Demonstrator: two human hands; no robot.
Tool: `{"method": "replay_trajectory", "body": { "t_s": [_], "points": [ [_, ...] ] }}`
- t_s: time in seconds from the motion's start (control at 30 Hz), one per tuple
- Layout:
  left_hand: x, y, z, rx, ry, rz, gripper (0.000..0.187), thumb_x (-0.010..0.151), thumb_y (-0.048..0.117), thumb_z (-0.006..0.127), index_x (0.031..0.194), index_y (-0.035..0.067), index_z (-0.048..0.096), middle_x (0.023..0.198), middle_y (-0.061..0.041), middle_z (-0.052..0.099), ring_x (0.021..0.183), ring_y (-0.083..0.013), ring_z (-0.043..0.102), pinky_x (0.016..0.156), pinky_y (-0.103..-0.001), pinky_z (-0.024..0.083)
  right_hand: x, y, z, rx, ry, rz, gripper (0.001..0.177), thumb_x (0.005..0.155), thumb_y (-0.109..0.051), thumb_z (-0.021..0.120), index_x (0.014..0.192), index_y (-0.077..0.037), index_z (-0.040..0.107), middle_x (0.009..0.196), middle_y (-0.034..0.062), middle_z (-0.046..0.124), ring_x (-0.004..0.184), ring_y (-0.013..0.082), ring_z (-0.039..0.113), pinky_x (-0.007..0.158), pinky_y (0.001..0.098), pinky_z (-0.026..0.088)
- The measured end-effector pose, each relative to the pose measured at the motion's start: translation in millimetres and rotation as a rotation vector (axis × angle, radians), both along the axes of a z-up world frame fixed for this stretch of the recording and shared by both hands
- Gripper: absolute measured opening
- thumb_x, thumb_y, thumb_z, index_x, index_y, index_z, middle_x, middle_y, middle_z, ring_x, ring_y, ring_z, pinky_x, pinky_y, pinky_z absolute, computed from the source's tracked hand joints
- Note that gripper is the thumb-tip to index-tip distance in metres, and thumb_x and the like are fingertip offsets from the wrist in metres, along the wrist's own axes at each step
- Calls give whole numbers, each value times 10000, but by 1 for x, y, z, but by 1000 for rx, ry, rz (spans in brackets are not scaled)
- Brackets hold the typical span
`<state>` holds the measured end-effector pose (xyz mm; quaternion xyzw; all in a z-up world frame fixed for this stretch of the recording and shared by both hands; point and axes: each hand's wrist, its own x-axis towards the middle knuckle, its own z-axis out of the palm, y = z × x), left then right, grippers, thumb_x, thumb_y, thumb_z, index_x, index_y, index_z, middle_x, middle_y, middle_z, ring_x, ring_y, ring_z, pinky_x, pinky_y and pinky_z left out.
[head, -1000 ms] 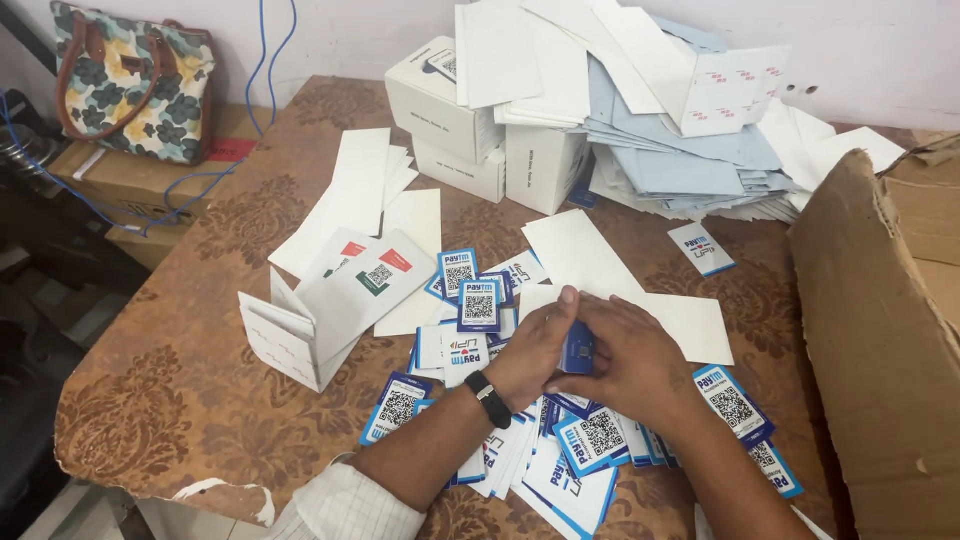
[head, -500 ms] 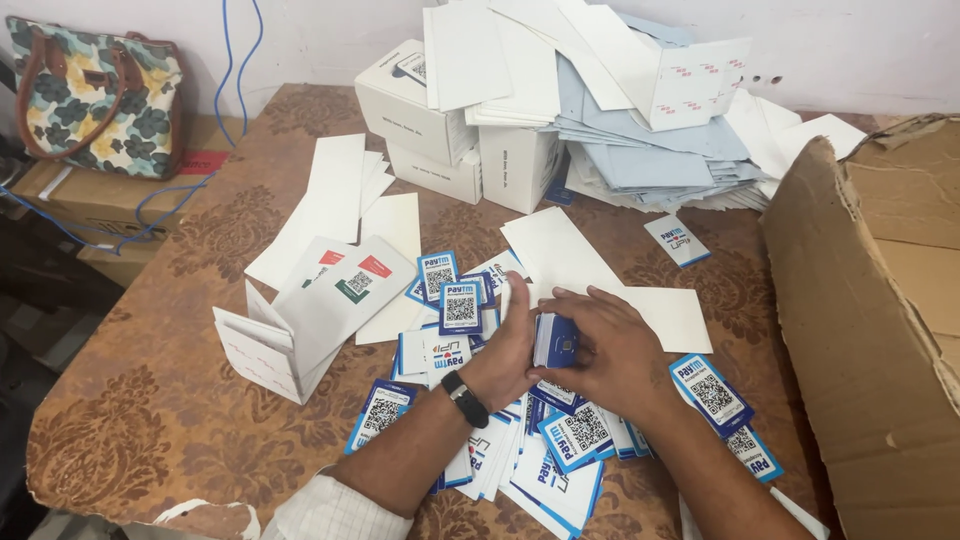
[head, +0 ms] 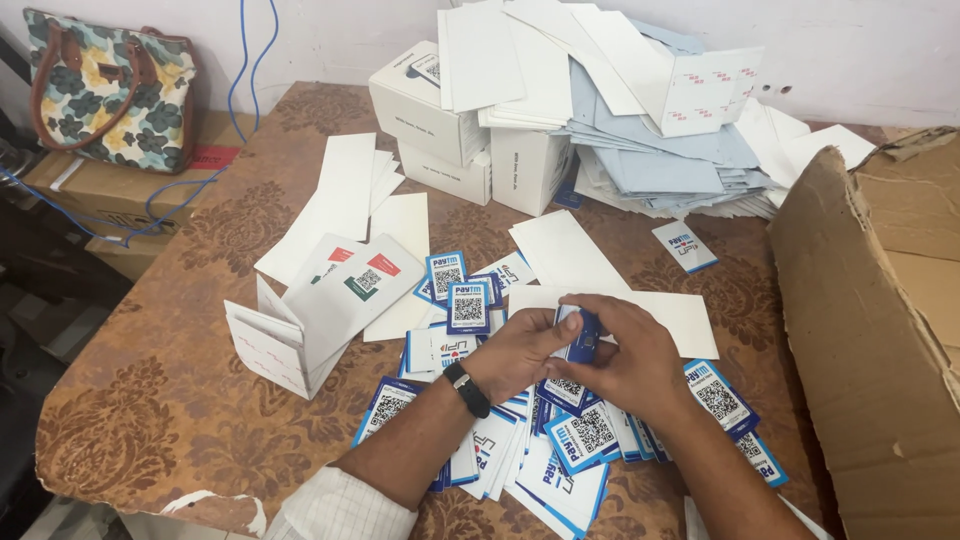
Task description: The person sorts a pile of small blue and white cards with QR codes on a table. They pick up cards, align them into neat stacks, and place the stacks into a cardboard box. The person also handles white paper envelopes, moving them aside to access the cards.
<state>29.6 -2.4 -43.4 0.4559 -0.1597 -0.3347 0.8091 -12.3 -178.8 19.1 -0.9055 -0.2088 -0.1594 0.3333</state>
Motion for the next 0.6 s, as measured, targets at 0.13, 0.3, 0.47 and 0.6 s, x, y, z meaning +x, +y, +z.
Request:
{"method": "replay_trajectory", "body": {
  "t_s": [0.13,0.3,0.47,0.6],
  "points": [
    [4,5,-1,0,-92,-21,695,864,469,775,1285,-52,591,1155,-136,714,1094,-224,723,905,-339,612,-2,2,-4,96,45,-3,762,529,-323,974,1218,-178,679,1197,74,722,1171,311,671,949,422,556],
    [0,8,9,80,-180,11,708,859,519,767,1266,-41,617,1099,-135,735,1020,-194,729,851,-312,616,-3,6,-11,-51,-105,56,762,533,-310,969,1217,-159,670,1274,66,715,1286,359,595,1088,489,433],
    [-6,5,22,140,-47,178,635,918,561,700,1141,-32,658,917,-121,716,831,-202,729,725,-342,631,-3,3,-6,19,-50,116,888,565,-354,951,1332,-77,601,1331,131,658,1261,355,566,1090,503,378],
    [18,15,19,74,49,483,584,871,546,723,1046,-6,647,877,-116,718,806,-226,745,749,-360,667,31,2,3,290,70,-58,519,869,-327,753,1340,-132,658,1320,78,723,1280,237,672,1078,400,499]
  ]
}}
